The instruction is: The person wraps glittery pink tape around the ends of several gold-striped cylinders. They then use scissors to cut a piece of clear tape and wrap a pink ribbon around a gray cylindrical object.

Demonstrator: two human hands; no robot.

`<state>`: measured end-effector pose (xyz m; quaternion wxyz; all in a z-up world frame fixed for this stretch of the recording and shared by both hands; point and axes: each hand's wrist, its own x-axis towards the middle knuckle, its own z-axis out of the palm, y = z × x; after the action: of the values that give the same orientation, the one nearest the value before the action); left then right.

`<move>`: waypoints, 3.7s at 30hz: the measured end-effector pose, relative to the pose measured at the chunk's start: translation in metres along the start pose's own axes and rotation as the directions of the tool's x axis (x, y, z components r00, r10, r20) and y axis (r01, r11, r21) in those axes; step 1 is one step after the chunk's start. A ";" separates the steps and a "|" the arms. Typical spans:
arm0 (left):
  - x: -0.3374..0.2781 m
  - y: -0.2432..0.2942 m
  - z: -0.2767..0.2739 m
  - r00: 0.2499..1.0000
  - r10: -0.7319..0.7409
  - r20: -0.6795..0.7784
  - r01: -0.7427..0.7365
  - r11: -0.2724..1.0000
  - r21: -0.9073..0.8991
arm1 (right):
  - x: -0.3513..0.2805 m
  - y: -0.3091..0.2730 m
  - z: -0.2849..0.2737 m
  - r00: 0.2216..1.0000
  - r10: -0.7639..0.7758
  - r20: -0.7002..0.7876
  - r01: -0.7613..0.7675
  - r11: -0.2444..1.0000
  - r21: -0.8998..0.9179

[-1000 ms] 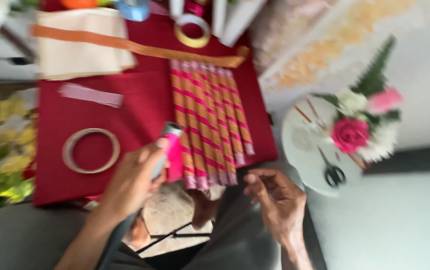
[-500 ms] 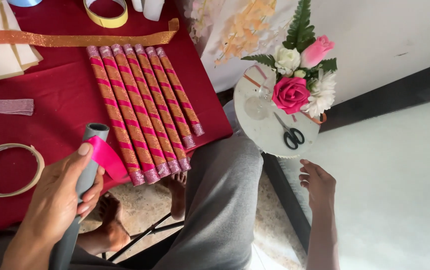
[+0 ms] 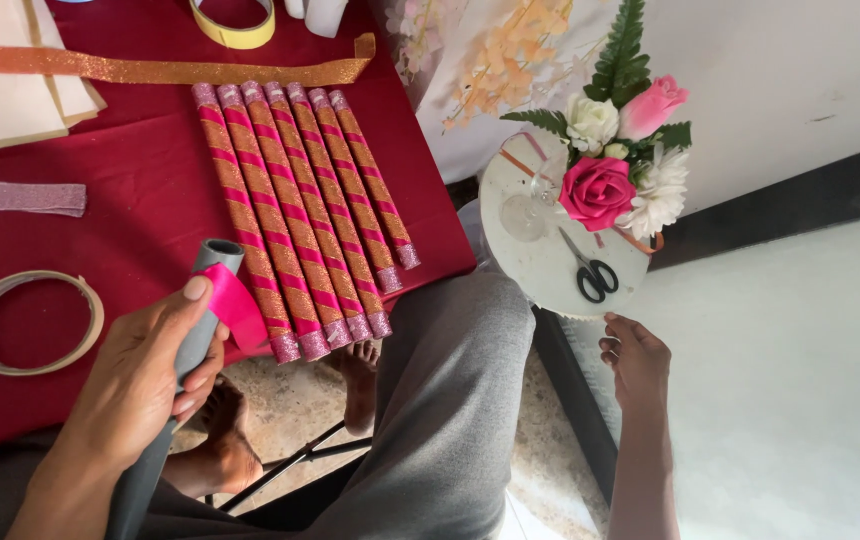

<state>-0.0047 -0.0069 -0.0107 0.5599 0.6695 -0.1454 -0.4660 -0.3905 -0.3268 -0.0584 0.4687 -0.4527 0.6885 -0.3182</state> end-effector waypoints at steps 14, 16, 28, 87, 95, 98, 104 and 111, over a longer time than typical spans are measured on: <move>-0.022 0.026 0.006 1.000 0.017 -0.007 -0.016 0.991 0.130 | -0.028 -0.024 0.014 0.895 -0.417 0.157 0.445 0.836 -0.322; -0.023 0.021 0.003 0.996 0.087 0.016 -0.089 0.973 0.212 | -0.083 -0.064 0.037 0.868 -0.438 0.236 0.496 0.786 -0.368; -0.032 0.039 -0.003 0.995 0.062 0.084 -0.084 0.954 0.289 | -0.218 -0.198 0.214 -0.287 -0.331 0.899 0.909 0.203 0.364; -0.009 0.008 0.011 0.976 0.215 -0.040 -0.149 0.787 0.598 | -0.188 -0.187 0.278 -0.027 0.181 0.983 0.769 0.632 -0.095; -0.003 -0.002 0.020 0.962 0.265 -0.061 -0.160 0.734 0.660 | -0.188 -0.179 0.279 -0.049 0.138 0.989 0.718 0.693 -0.062; 0.000 -0.007 0.021 0.948 0.307 -0.085 -0.168 0.709 0.685 | -0.184 -0.174 0.281 -0.090 0.105 0.990 0.700 0.714 -0.012; -0.003 -0.003 0.021 0.924 0.368 -0.101 -0.199 0.691 0.694 | -0.188 -0.173 0.270 -0.130 0.011 0.992 0.719 0.690 0.087; -0.004 -0.006 0.020 0.928 0.364 -0.079 -0.212 0.691 0.691 | -0.177 -0.163 0.275 -0.204 -0.074 0.976 0.670 0.717 0.195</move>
<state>-0.0238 -0.0145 -0.0129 0.3593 0.8393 -0.3472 -0.2143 -0.0541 -0.2303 0.0474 0.5734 -0.8089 0.0019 0.1299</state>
